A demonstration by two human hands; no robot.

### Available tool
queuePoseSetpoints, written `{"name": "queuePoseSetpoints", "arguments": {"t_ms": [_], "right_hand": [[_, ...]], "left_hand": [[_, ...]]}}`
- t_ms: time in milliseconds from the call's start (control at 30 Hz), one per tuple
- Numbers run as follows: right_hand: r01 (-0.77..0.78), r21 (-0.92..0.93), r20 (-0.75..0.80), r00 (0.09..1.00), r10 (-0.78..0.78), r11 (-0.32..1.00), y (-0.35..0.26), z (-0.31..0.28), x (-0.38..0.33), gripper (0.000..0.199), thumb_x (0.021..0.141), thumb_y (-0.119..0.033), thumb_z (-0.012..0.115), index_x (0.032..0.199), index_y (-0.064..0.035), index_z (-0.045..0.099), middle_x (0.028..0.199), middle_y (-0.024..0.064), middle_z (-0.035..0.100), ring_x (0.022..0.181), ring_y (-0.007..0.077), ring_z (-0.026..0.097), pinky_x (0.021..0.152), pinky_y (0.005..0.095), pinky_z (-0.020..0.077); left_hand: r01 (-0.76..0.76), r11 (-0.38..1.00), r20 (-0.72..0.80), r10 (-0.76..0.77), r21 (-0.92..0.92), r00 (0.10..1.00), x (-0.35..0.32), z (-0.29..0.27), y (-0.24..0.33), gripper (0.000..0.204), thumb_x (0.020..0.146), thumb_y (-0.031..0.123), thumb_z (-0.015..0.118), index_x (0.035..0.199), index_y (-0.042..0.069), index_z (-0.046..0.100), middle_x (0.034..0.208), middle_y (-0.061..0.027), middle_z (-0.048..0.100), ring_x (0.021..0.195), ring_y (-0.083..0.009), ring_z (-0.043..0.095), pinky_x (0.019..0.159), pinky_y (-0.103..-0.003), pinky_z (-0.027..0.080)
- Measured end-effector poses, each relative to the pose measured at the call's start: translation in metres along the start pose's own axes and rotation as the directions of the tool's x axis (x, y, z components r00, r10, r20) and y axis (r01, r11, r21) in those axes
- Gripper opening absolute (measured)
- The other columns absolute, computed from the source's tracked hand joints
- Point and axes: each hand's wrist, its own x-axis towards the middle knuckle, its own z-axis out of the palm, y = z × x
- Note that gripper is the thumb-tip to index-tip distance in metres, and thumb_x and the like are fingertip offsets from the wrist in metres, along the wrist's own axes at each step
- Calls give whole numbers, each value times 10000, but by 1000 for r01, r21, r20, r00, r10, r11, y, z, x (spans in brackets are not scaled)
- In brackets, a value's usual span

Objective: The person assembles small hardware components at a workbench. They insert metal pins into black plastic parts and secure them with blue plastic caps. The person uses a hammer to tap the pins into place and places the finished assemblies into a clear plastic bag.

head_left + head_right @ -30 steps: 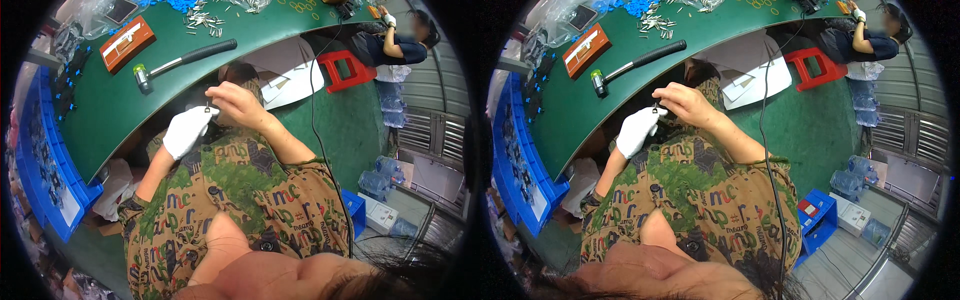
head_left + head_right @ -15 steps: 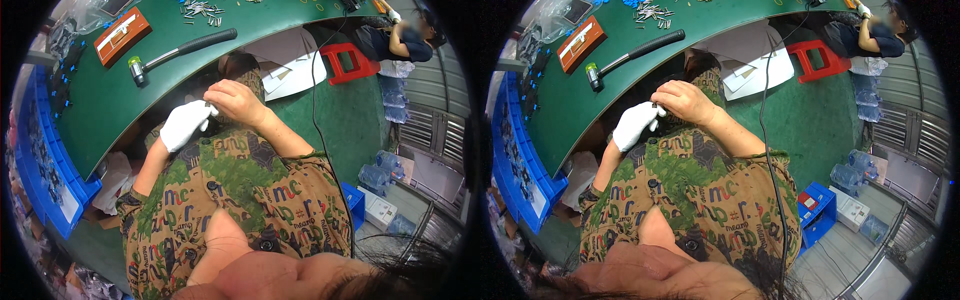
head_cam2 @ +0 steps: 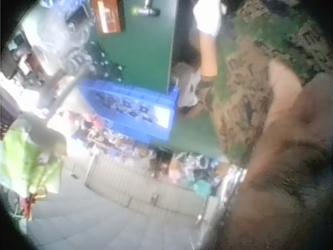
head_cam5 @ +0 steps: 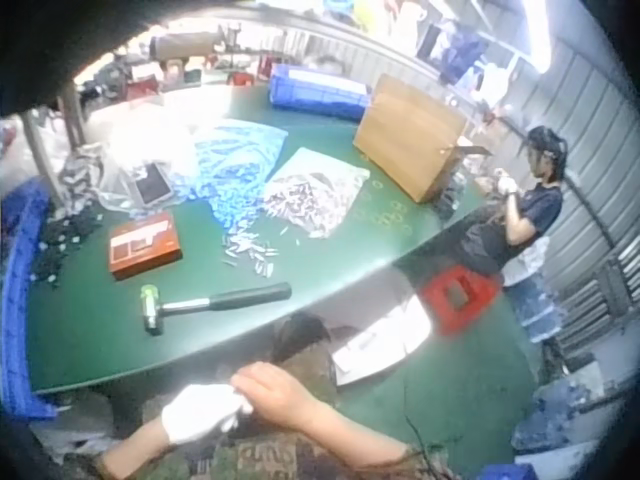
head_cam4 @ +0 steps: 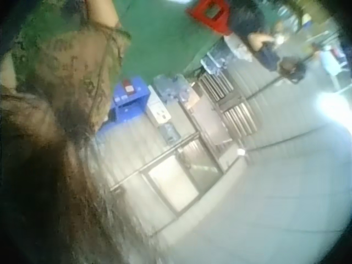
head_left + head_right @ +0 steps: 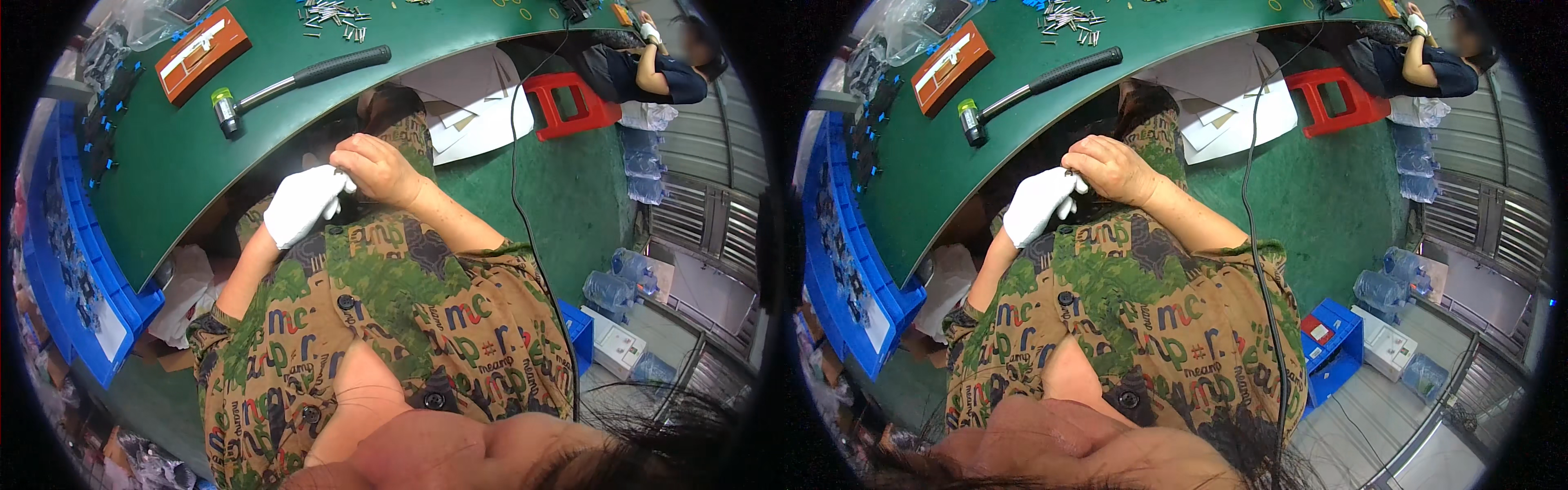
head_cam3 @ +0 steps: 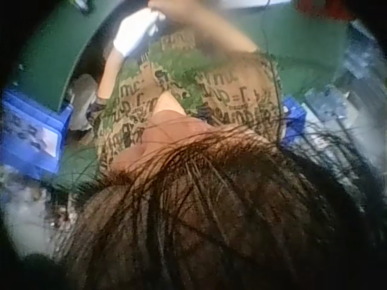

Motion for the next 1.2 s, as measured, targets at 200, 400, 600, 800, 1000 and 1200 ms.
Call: {"name": "queuePoseSetpoints", "arguments": {"t_ms": [200,400,600,800,1000,1200], "right_hand": [[-15,20,7,1000,15,1000,1,4,0,212,840,-63,704,1039,-46,633,957,96,638,839,293,653,725,392,560],[-3,7,50,999,3,1000,-2,-3,10,215,838,-69,707,1044,-58,649,937,82,637,836,276,659,734,379,557],[94,-158,28,995,-91,983,22,-45,62,237,797,-71,734,1028,-83,684,902,70,648,790,272,637,692,397,519],[-75,-326,-65,996,57,942,99,-54,149,150,944,-151,647,1056,-87,725,1002,101,690,953,327,642,826,462,512],[-82,-572,149,968,202,816,166,-12,232,346,927,-63,581,1238,-144,708,1145,131,667,1079,339,661,924,467,543],[-108,-709,249,886,391,697,198,-2,256,364,975,-155,550,1304,-221,692,1193,115,647,1169,318,648,953,463,554]], "left_hand": [[18,999,-9,-18,-45,1000,0,0,-1,322,1052,318,544,997,70,742,666,-15,593,597,-119,555,588,-298,455],[47,988,-72,-58,-146,996,-4,3,-2,297,1036,304,582,955,74,751,639,-4,594,583,-87,542,570,-275,442],[70,971,-80,-91,-231,993,-6,3,0,281,1034,259,601,933,35,736,684,-14,632,570,-84,561,565,-255,454],[41,971,-44,-52,-236,998,-2,4,5,296,1041,283,593,931,52,743,643,-5,614,566,-65,554,559,-244,439],[33,966,-77,-55,-258,996,-9,3,1,303,1045,287,582,947,53,747,653,-10,610,566,-67,547,567,-244,441],[33,972,-52,-46,-232,998,-5,0,8,255,1039,204,599,955,-7,715,744,-29,656,582,-83,577,585,-250,477]]}}
